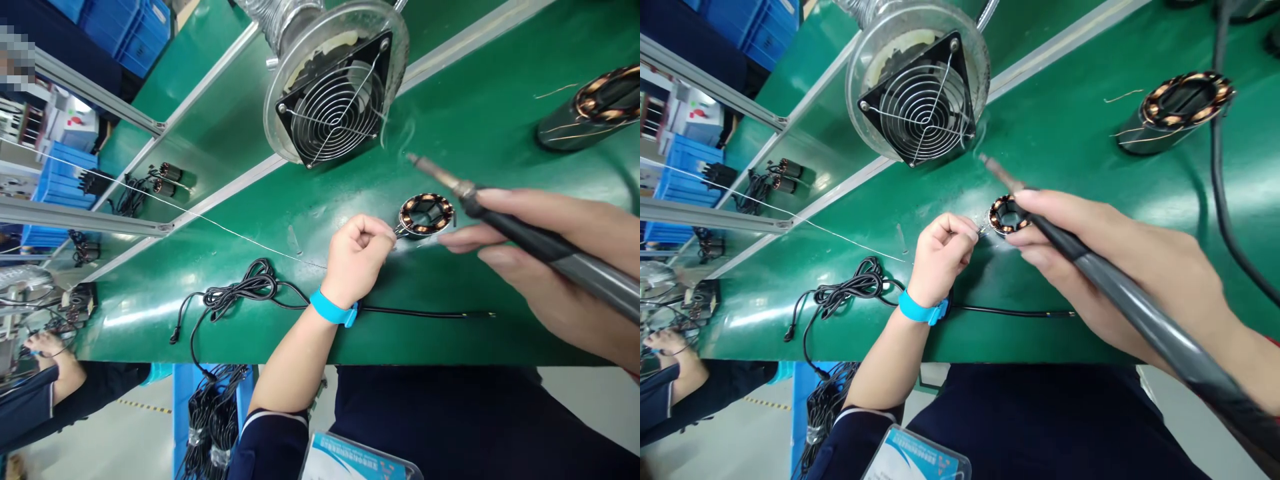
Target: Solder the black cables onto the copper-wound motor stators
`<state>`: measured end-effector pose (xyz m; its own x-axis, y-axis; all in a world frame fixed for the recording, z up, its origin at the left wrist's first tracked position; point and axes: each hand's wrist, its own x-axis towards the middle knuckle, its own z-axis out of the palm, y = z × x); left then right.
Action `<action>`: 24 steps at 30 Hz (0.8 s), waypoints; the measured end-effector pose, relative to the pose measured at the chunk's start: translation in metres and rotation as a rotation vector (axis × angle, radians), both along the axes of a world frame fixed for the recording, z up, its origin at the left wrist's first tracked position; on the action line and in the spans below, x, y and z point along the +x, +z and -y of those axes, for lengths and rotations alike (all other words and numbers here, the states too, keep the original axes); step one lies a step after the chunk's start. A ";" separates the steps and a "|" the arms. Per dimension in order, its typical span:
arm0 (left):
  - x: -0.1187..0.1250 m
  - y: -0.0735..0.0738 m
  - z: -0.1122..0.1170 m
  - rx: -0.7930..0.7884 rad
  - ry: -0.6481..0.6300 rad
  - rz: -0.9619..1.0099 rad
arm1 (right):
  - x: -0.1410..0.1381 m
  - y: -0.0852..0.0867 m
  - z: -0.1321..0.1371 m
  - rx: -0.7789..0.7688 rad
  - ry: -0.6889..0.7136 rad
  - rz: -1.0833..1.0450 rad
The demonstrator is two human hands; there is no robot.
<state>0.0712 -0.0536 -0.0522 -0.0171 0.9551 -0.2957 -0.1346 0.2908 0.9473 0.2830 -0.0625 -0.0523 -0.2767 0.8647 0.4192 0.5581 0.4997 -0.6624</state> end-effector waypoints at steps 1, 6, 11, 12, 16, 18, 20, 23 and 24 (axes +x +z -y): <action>0.000 0.001 0.000 0.008 -0.001 0.000 | -0.004 0.003 -0.005 -0.001 0.007 0.000; -0.001 0.003 0.001 -0.002 -0.003 -0.034 | -0.020 0.001 -0.022 -0.030 0.123 0.004; -0.001 0.003 0.000 -0.054 -0.014 -0.041 | -0.028 -0.012 -0.021 -0.007 0.084 -0.017; -0.001 0.003 0.000 -0.062 -0.015 -0.038 | -0.029 -0.013 -0.020 -0.004 0.060 -0.022; -0.002 0.005 0.002 -0.044 -0.023 -0.031 | -0.034 -0.014 -0.018 0.026 0.038 -0.007; -0.003 0.004 0.004 0.008 -0.026 -0.058 | -0.036 -0.015 -0.018 0.055 0.056 0.012; -0.004 0.001 0.006 0.117 -0.026 -0.122 | -0.039 -0.015 -0.018 0.075 0.064 0.016; -0.007 -0.007 0.007 0.383 -0.028 -0.311 | -0.040 -0.014 -0.017 0.078 0.068 -0.030; -0.008 -0.010 0.007 0.478 -0.040 -0.397 | -0.040 -0.014 -0.017 0.069 0.065 -0.049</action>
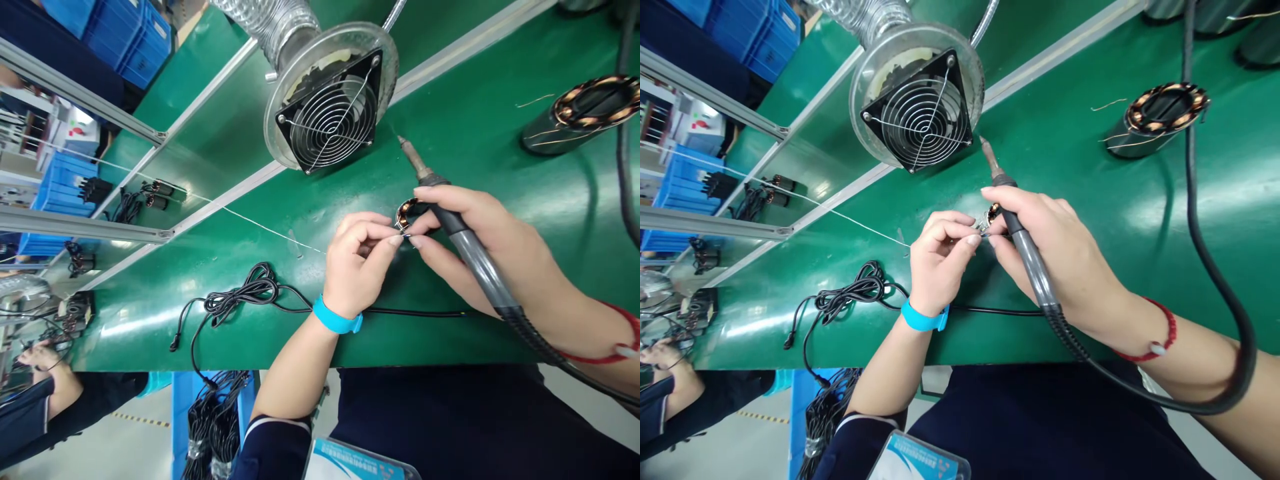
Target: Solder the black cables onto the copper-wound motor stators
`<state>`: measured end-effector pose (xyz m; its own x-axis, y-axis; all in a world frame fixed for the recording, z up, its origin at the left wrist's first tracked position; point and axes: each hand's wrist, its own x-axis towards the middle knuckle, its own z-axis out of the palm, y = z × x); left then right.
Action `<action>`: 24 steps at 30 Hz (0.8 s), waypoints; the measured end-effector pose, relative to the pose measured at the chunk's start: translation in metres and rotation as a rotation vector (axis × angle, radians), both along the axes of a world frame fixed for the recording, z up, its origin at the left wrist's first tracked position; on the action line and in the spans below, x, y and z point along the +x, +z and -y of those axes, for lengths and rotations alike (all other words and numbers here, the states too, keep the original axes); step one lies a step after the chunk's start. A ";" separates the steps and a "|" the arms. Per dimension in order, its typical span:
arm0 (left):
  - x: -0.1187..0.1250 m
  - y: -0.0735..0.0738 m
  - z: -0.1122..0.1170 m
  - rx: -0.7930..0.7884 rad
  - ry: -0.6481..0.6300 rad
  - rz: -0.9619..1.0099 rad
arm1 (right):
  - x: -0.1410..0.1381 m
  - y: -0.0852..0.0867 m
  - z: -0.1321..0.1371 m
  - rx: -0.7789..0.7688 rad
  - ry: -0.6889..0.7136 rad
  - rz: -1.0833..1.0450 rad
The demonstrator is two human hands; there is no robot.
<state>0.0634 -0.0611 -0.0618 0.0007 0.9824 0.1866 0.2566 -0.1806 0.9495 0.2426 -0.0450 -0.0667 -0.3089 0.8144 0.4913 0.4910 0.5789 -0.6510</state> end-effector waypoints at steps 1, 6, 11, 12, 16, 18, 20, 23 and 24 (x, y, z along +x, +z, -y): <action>-0.001 -0.002 0.000 0.086 -0.015 -0.093 | 0.000 0.000 0.000 -0.017 -0.006 -0.016; -0.006 -0.005 0.000 0.364 -0.105 -0.418 | 0.001 -0.002 -0.001 -0.104 -0.024 -0.034; -0.008 -0.004 0.000 0.488 -0.074 -0.526 | 0.000 -0.001 -0.001 -0.165 -0.014 -0.014; -0.007 -0.005 0.000 0.487 -0.066 -0.532 | 0.001 0.000 -0.001 -0.161 -0.005 -0.002; -0.006 -0.006 -0.001 0.429 -0.042 -0.435 | 0.012 0.004 -0.003 -0.003 0.073 0.088; -0.006 -0.006 -0.002 0.360 -0.024 -0.359 | 0.018 0.003 -0.007 0.069 0.131 0.137; -0.005 -0.006 -0.003 0.274 -0.006 -0.285 | 0.019 0.001 -0.011 0.112 0.165 0.169; -0.003 -0.006 -0.004 0.169 0.022 -0.195 | 0.014 -0.004 -0.019 0.146 0.129 0.188; -0.003 -0.007 -0.004 0.149 0.031 -0.170 | 0.011 -0.005 -0.021 0.133 0.106 0.189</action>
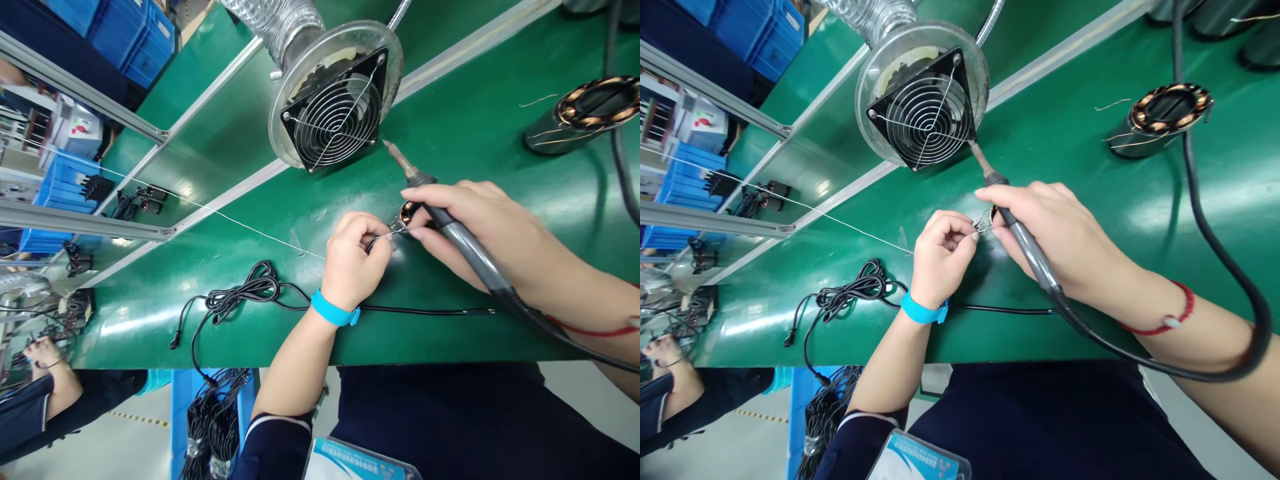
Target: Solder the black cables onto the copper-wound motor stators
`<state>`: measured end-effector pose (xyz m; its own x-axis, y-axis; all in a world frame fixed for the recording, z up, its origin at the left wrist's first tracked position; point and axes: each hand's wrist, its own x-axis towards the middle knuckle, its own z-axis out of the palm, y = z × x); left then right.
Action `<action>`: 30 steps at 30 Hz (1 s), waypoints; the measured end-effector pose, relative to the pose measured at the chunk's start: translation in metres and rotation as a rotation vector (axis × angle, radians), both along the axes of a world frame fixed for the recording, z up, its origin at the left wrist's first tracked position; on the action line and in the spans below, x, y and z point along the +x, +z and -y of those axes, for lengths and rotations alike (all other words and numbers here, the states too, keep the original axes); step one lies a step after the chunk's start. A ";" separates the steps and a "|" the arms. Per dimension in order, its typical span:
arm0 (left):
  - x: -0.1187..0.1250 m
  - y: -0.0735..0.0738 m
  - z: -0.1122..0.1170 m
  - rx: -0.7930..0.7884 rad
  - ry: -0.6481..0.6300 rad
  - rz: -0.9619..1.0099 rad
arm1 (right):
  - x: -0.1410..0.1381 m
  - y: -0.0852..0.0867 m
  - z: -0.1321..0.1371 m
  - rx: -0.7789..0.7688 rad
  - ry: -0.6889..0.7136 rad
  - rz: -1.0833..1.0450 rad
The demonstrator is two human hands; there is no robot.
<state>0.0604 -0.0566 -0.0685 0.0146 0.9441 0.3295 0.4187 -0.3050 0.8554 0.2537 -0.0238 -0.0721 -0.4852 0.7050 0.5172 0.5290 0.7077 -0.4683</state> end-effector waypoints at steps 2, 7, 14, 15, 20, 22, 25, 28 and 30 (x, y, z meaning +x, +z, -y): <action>0.000 -0.001 -0.001 -0.024 0.020 0.044 | -0.003 -0.003 -0.004 -0.042 -0.048 -0.009; 0.002 -0.003 -0.001 -0.104 0.033 0.149 | 0.001 0.001 0.003 0.001 -0.050 -0.031; 0.005 -0.002 0.002 -0.157 0.000 0.172 | 0.021 0.020 0.043 -0.083 -0.212 -0.129; 0.005 -0.002 0.002 -0.155 0.001 0.164 | 0.026 0.020 0.047 -0.101 -0.193 -0.143; 0.006 -0.002 0.003 -0.148 0.005 0.133 | 0.046 0.007 0.057 -0.088 -0.039 -0.189; 0.007 -0.002 0.004 -0.143 0.005 0.126 | 0.051 0.002 0.060 -0.101 -0.055 -0.205; 0.007 -0.002 0.004 -0.135 -0.003 0.120 | 0.057 -0.007 0.064 -0.132 -0.078 -0.177; 0.006 -0.002 0.004 -0.143 -0.004 0.109 | 0.062 -0.014 0.066 -0.174 -0.062 -0.156; 0.006 -0.002 0.004 -0.141 0.000 0.107 | 0.062 -0.015 0.067 -0.195 -0.070 -0.155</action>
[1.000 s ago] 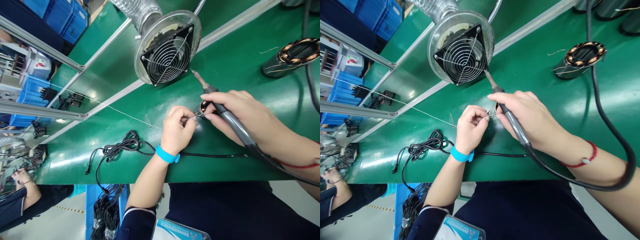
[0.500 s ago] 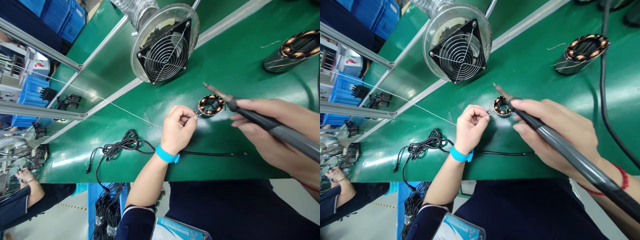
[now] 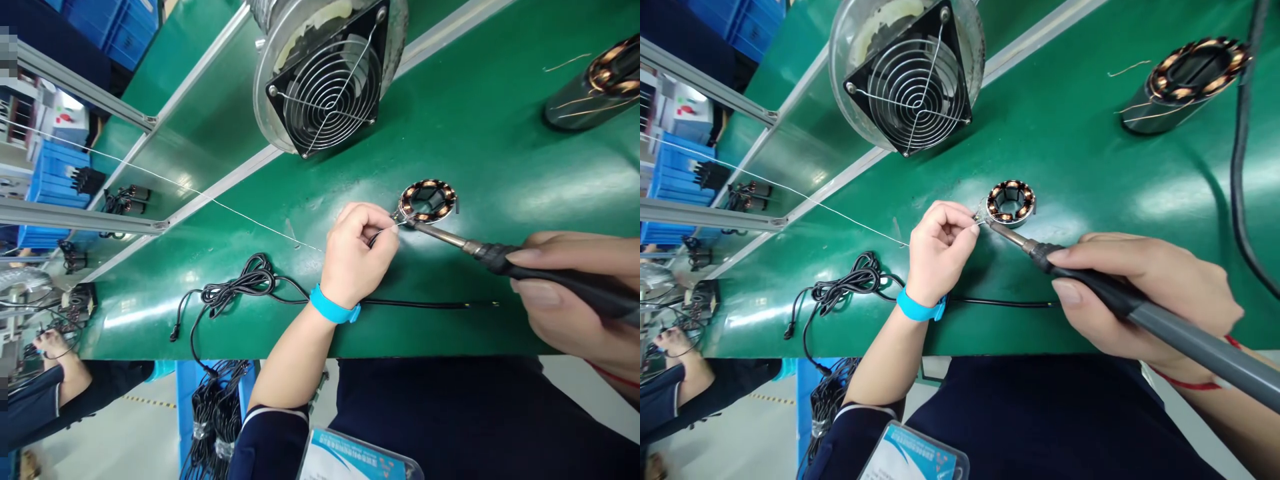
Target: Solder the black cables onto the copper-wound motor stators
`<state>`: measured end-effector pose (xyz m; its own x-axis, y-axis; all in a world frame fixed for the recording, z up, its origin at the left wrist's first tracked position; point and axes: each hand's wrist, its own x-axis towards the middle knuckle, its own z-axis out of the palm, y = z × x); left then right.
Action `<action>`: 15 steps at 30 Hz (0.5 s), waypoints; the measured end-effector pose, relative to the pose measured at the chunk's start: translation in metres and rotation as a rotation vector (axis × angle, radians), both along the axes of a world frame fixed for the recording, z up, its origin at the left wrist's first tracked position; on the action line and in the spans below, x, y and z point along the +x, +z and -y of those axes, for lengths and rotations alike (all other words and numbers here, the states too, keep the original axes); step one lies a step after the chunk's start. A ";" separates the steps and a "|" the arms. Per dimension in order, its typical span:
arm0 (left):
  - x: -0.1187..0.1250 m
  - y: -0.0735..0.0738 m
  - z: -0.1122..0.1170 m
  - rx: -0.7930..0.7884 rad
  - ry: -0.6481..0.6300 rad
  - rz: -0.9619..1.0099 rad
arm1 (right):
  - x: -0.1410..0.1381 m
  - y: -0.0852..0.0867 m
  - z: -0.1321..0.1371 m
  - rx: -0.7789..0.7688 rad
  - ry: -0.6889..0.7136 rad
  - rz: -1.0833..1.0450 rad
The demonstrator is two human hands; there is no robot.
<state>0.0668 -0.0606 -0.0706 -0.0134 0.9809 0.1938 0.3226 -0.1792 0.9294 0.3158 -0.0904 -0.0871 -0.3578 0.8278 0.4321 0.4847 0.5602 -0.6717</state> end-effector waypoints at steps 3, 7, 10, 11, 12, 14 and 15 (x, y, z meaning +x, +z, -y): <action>0.000 0.001 0.000 0.003 -0.001 0.002 | -0.003 0.003 0.003 -0.054 -0.024 -0.034; 0.002 0.003 0.000 -0.039 0.007 -0.028 | 0.000 0.004 0.015 -0.177 -0.170 -0.002; 0.002 0.003 0.000 -0.049 0.009 -0.030 | 0.007 -0.001 0.025 -0.197 -0.211 0.022; 0.003 0.003 0.000 -0.052 0.009 -0.030 | 0.008 -0.002 0.027 -0.197 -0.216 0.024; 0.003 0.003 0.000 -0.051 0.008 -0.028 | 0.008 -0.004 0.028 -0.198 -0.220 0.027; 0.003 0.002 0.000 -0.035 0.005 -0.006 | 0.006 -0.004 0.026 -0.202 -0.219 0.031; 0.003 0.001 0.000 -0.020 0.002 0.012 | 0.003 -0.003 0.024 -0.199 -0.212 0.029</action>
<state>0.0696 -0.0607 -0.0693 -0.0176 0.9846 0.1740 0.3118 -0.1600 0.9366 0.3191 -0.1142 -0.0901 -0.1779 0.9529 0.2454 0.5973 0.3028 -0.7427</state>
